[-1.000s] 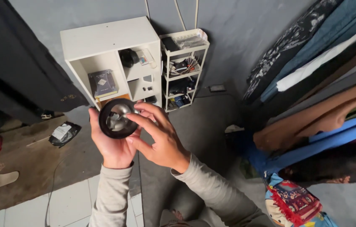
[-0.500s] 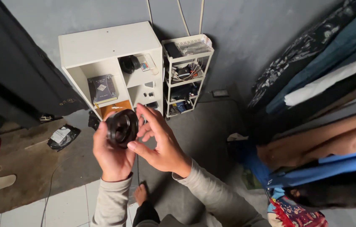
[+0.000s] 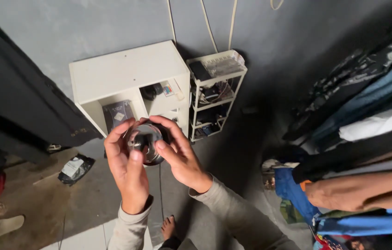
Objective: The person is attempting to repair or reassemble a chrome call bell by manipulating its internal components.
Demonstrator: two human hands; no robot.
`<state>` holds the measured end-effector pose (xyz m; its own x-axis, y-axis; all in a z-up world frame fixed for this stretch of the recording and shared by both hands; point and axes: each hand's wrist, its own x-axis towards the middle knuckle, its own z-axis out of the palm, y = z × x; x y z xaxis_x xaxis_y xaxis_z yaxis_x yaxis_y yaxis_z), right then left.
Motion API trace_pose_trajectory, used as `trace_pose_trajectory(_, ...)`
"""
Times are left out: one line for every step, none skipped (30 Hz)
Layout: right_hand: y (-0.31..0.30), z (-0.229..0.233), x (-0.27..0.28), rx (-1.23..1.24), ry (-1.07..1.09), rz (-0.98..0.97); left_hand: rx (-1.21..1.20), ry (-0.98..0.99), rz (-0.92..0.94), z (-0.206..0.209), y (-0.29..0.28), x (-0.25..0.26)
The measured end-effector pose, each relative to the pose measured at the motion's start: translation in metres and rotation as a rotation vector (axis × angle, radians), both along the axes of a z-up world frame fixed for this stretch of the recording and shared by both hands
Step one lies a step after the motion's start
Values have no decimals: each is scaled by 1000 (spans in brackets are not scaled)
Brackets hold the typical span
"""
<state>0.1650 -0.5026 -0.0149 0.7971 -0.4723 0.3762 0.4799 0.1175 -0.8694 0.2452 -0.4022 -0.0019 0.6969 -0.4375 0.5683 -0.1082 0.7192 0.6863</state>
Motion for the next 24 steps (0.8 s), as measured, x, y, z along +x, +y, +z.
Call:
trace_pose_trajectory(-3,10,9,-1,-2,-2,-1,-2,-2,2,-4,10)
trace_pose_trajectory(-5,20,16,118,-65,67,25,-88,15,3,-7,18)
trace_pose_trajectory(-7,29,23,236,-127,136,51,-174,33,5,-10,26)
trace_pose_trajectory(-12,25,32,236,-130,134,51,-176,31,2,-15,36)
trace_pose_trajectory(-16,21,40,315,-161,157,86,-264,82,-1,-20,46)
trace_pose_trajectory(-20,18,48,393,-191,181,120,-349,134,-4,-25,56)
trace_pose_trajectory(-26,15,56,392,-192,180,118,-350,133,-10,-31,66)
trace_pose_trajectory(-31,11,64,365,-187,155,136,-381,178,-17,-36,75)
trace_pose_trajectory(-36,7,71,338,-182,129,153,-412,222,-24,-41,83)
trace_pose_trajectory(-42,5,76,338,-184,125,153,-413,218,-29,-46,92)
trace_pose_trajectory(-48,4,81,146,-118,38,153,-395,221,-34,-52,100)
trace_pose_trajectory(-53,3,85,-43,-49,-52,155,-377,221,-39,-56,108)
trace_pose_trajectory(-55,5,90,-40,-49,-58,157,-378,214,-42,-60,115)
trace_pose_trajectory(-59,7,94,-74,-29,-44,166,-345,189,-44,-65,122)
trace_pose_trajectory(-62,10,98,-108,-9,-29,176,-312,165,-47,-70,128)
trace_pose_trajectory(-66,16,99,-104,-4,-30,179,-308,162,-46,-75,133)
trace_pose_trajectory(-69,23,99,-171,-14,-23,190,-286,137,-45,-80,138)
trace_pose_trajectory(-72,30,99,-237,-23,-9,202,-261,118,-44,-84,140)
trace_pose_trajectory(-77,21,100,-234,-18,-4,206,-255,121,-46,-86,142)
trace_pose_trajectory(-85,13,102,-190,9,21,206,-265,116,-46,-92,145)
trace_pose_trajectory(-93,6,103,-146,35,46,206,-276,111,-46,-99,148)
trace_pose_trajectory(-98,6,103,-148,35,44,204,-275,110,-45,-107,148)
trace_pose_trajectory(-104,5,103,-111,31,56,184,-271,141,-45,-116,147)
trace_pose_trajectory(-110,4,100,-73,25,72,167,-267,175,-45,-125,144)
